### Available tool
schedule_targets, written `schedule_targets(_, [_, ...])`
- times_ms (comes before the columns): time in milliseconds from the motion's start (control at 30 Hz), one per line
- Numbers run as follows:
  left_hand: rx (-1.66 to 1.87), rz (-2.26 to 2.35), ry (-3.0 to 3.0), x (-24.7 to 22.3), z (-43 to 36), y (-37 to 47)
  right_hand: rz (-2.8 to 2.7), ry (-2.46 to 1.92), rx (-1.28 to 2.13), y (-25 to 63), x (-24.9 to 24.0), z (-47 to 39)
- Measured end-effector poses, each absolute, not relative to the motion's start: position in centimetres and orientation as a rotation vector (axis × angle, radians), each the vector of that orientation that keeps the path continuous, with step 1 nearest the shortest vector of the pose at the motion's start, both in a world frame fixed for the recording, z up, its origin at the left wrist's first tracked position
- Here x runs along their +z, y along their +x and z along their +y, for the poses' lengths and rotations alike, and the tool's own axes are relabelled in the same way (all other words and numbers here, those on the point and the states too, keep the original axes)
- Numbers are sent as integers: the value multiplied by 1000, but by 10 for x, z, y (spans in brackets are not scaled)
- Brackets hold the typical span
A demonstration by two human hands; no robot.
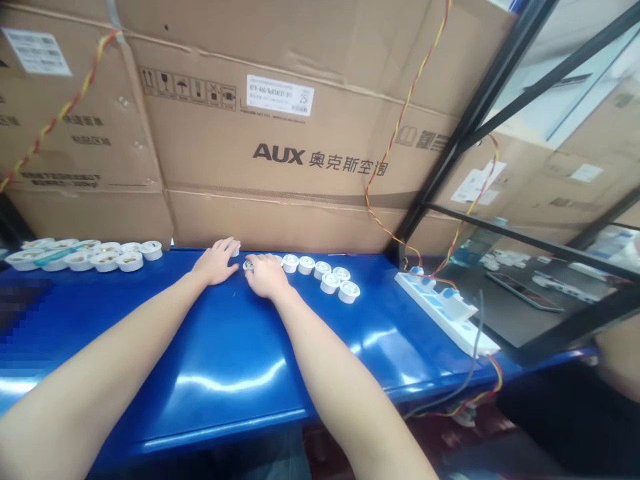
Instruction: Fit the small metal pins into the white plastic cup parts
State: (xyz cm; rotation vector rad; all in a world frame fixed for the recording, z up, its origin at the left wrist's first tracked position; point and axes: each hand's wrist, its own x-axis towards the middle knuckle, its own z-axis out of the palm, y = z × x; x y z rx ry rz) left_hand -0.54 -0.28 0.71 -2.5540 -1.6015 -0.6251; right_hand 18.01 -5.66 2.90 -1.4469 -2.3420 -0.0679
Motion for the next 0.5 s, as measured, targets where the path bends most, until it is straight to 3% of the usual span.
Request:
schedule_targets(267, [-981, -1751, -2476, 3, -16, -18, -2149, -1502, -197, 182, 42, -66])
schedule_targets(500, [-1072, -1708, -2643, 0, -39, -35, -2576, -1258, 146, 175, 54, -83])
